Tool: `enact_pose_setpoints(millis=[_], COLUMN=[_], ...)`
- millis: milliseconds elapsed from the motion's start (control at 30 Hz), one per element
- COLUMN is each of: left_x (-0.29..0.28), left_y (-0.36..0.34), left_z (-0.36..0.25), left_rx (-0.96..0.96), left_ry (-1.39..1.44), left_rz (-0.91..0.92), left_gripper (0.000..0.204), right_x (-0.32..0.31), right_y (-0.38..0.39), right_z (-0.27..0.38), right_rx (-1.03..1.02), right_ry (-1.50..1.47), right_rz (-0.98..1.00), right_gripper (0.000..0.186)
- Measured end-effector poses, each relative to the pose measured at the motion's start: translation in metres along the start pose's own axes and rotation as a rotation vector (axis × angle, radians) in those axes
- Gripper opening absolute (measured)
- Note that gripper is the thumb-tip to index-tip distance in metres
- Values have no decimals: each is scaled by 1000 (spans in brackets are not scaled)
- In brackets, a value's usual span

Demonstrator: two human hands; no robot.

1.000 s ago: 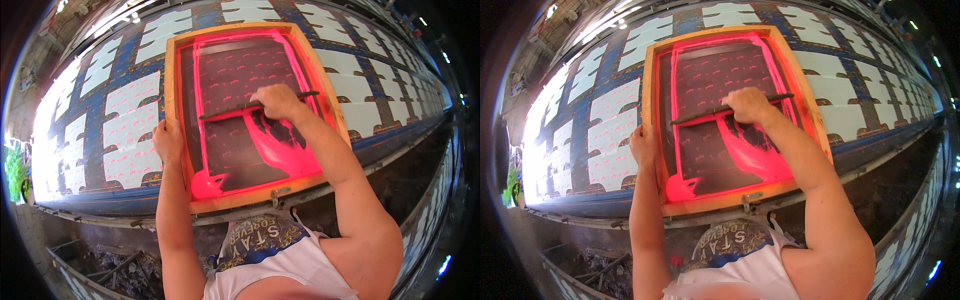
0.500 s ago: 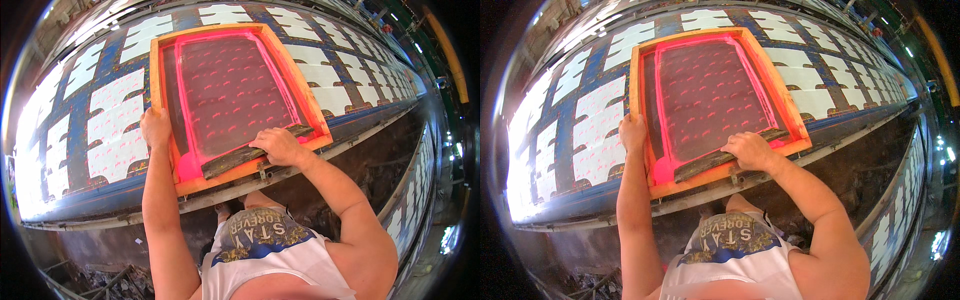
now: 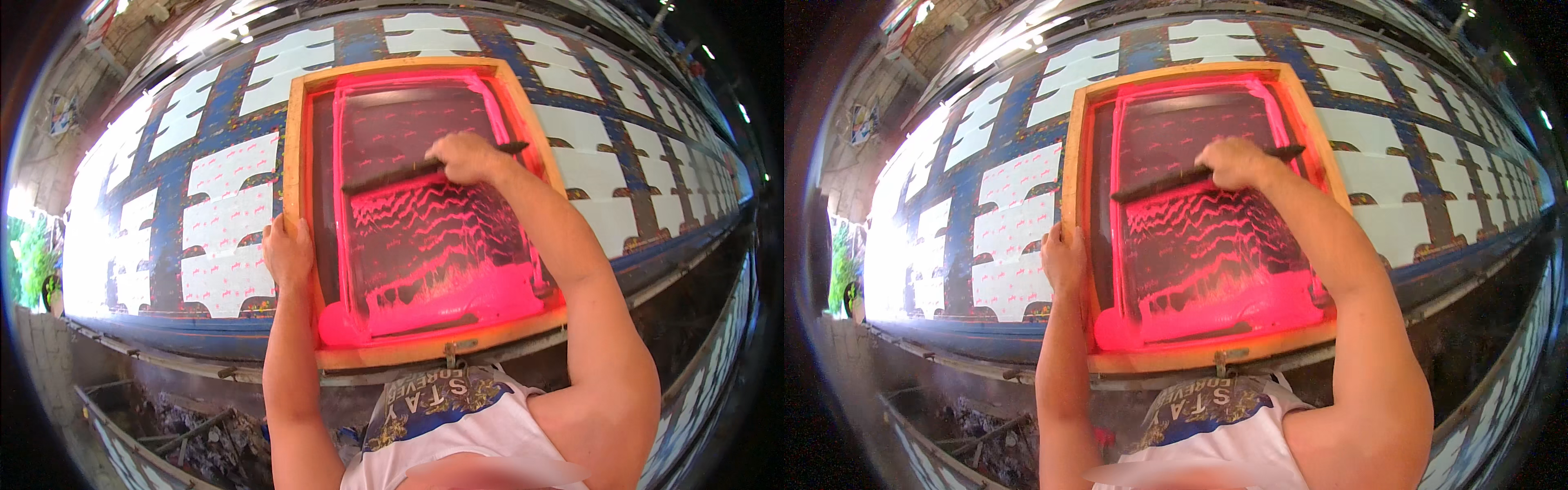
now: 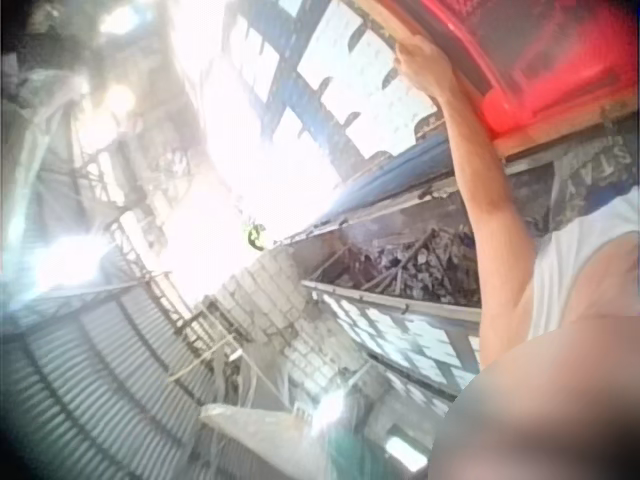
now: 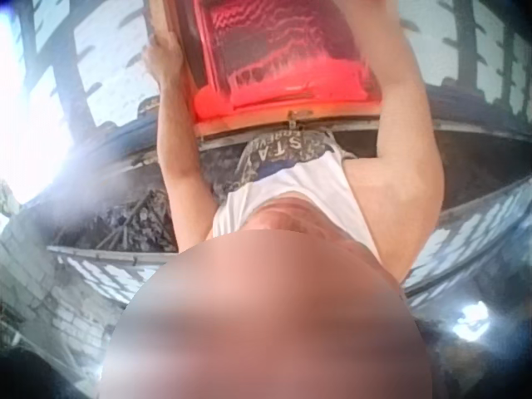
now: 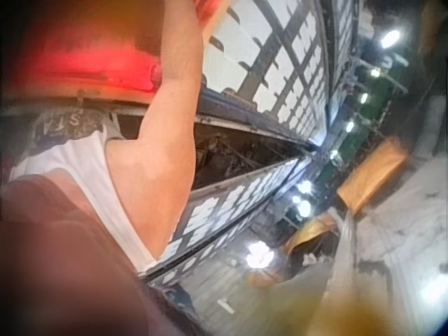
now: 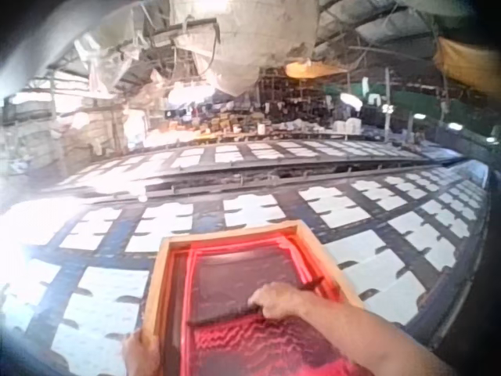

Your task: The person uses a squeegee to pull pink ink across a screen-printing frame placed over a flat surface. The person repeatedly wipes the squeegee and repositions the frame while continuing to spread ink evenly across the screen.

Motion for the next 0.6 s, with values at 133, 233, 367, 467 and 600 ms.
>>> enact_pose_setpoints(millis=[133, 233, 367, 467, 600], left_x=[0, 2, 5, 5, 3], left_y=[2, 1, 1, 1, -2], left_z=[-3, -1, 1, 0, -3], left_rx=[-2, -6, -19, -18, -27], left_ry=[-21, -33, -11, -5, -61], left_rz=[-44, -55, -60, -74, -38], left_gripper=[56, 55, 55, 53, 51], right_x=[-11, -20, -34, -45, -42], right_y=[-82, -138, -181, -187, -162], right_z=[-63, -101, -119, -120, -97], right_rx=[55, 91, 110, 146, 124], right_ry=[85, 130, 144, 143, 114], right_rz=[-274, -291, -339, -263, -196], right_gripper=[46, 50, 56, 57, 54])
Point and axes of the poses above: each hand's wrist, its own y-axis away from the middle knuckle, its own x-axis out of the palm, z = x × y, the point moved 4 cm from there along -y, towards the middle knuckle, and after that the axes turned 2 degrees about x, right-handed, at the moved point
